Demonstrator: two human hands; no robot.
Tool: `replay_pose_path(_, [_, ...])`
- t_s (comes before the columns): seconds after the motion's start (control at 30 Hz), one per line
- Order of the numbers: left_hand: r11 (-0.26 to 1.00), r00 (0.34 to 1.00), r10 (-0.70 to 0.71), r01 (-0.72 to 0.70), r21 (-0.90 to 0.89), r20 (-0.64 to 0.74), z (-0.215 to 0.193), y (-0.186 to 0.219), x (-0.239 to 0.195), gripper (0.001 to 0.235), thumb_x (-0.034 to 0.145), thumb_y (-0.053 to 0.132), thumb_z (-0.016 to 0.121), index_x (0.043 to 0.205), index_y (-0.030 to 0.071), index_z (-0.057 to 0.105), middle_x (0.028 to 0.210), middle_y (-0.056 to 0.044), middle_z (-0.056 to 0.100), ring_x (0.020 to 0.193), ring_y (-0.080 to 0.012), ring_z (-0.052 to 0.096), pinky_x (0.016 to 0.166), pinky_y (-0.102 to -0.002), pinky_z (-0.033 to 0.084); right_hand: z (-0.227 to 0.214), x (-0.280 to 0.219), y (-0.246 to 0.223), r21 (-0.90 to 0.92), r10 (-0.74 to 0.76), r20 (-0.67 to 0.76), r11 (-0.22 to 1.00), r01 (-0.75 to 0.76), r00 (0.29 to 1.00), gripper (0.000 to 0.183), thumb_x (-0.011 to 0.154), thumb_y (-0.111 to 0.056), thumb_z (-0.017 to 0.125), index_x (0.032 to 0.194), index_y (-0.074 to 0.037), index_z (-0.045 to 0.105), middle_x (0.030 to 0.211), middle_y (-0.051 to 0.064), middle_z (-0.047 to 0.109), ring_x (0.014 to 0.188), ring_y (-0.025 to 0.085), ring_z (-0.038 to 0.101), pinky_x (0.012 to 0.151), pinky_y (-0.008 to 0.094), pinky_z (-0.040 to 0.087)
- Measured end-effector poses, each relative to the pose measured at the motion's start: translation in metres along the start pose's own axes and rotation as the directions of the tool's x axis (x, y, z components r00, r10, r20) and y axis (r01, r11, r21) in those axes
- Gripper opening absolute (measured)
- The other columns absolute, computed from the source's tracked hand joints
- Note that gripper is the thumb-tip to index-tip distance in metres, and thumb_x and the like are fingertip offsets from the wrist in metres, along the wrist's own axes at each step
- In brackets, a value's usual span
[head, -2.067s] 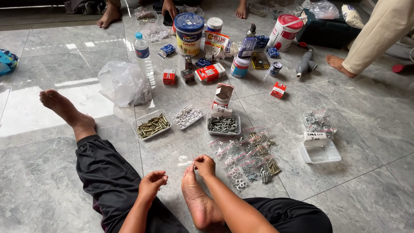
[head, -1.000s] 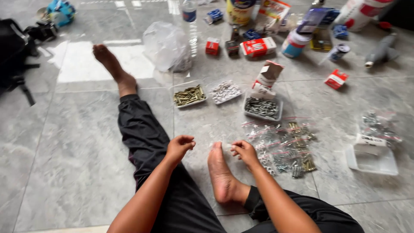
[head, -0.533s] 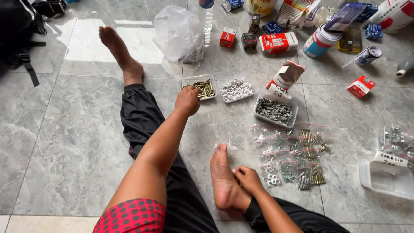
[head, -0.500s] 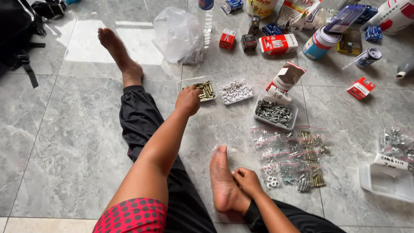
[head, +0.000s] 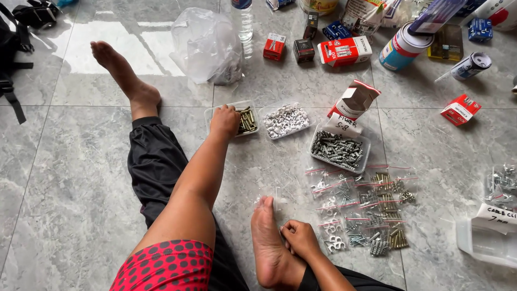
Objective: The person sits on a tiled floor and sorts various hardware items, including screws, bolts, and wall anchors, into plastic containers and bags. They pick up individual pieces, inspect them, and place them into designated piles or packaging.
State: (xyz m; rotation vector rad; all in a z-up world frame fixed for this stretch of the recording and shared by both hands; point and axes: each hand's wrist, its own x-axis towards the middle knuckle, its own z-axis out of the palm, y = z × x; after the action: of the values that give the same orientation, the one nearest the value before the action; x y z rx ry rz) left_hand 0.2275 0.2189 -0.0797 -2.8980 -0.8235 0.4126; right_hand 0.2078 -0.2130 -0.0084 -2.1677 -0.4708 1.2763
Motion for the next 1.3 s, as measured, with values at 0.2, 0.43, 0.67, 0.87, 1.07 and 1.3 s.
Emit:
replay_pose_path(0.2, [0.999,0.993,0.020,-0.023,-0.029,-0.112,-0.020,-0.004,-0.027,0.020,0.086,0.003,0.058,0.093,0.016,0.072,0.095,-0.007,0.071,0.095,-0.0269,0.062,0.087,-0.038,0.050,-0.005,-0.007,-0.007,-0.010,0.015,0.014,1.000,-0.015,1.000,0.027,0.093,-0.023,0.066,0.068,-0.015,0.063,0.047,-0.001,0.065,0.035,0.011,0.054,0.055,0.025,0.049])
replay_pose_path(0.43, [0.775,0.977,-0.157,0.031,-0.631,-0.145,-0.075,0.018,-0.130,0.030,0.103,0.033,0.050,0.088,0.010,0.064,0.093,-0.014,0.068,0.083,-0.0385,0.063,0.065,-0.053,0.044,0.005,0.005,0.017,0.050,-0.008,0.011,0.999,0.007,1.000,0.023,0.092,-0.022,0.067,0.071,-0.013,0.065,0.050,0.003,0.067,0.036,0.012,0.055,0.050,0.026,0.048])
replay_pose_path(0.67, [0.173,0.985,0.108,0.115,-0.978,0.135,-0.006,0.121,-0.301,0.046,0.104,0.041,0.045,0.083,0.015,0.076,0.081,0.003,0.072,0.077,-0.0094,0.060,0.079,-0.028,0.046,0.023,-0.010,0.019,0.312,-0.288,-0.069,0.903,0.295,0.955,0.042,0.099,-0.036,0.060,0.066,-0.009,0.058,0.051,0.005,0.056,0.045,0.013,0.048,0.050,0.026,0.041])
replay_pose_path(0.87, [0.057,0.951,0.209,0.222,-0.973,0.229,-0.007,0.155,-0.361,0.040,0.106,0.037,0.046,0.088,0.013,0.072,0.083,-0.003,0.070,0.084,-0.0157,0.064,0.083,-0.032,0.049,0.038,-0.054,-0.004,0.191,-0.451,0.066,0.881,0.433,0.890,0.054,0.104,-0.039,0.050,0.060,-0.009,0.057,0.051,0.006,0.057,0.055,0.017,0.054,0.065,0.030,0.048])
replay_pose_path(1.07, [0.083,0.968,0.241,0.052,-0.995,0.070,-0.072,0.145,-0.369,0.037,0.108,0.030,0.046,0.084,0.007,0.064,0.070,-0.007,0.060,0.071,-0.0205,0.057,0.072,-0.036,0.050,0.036,-0.045,0.006,0.020,-0.407,-0.020,0.913,0.407,0.913,0.050,0.103,-0.043,0.052,0.068,-0.009,0.067,0.053,0.010,0.064,0.061,0.025,0.062,0.069,0.036,0.052])
replay_pose_path(1.3, [0.241,0.978,0.204,-0.101,-0.965,-0.052,-0.077,0.126,-0.353,0.033,0.105,0.025,0.048,0.111,0.000,0.068,0.108,-0.030,0.070,0.111,-0.0510,0.062,0.094,-0.060,0.049,0.040,-0.028,-0.008,-0.074,-0.446,-0.130,0.895,0.440,0.885,0.045,0.104,-0.045,0.051,0.084,-0.009,0.071,0.078,0.015,0.074,0.088,0.035,0.071,0.083,0.047,0.054])
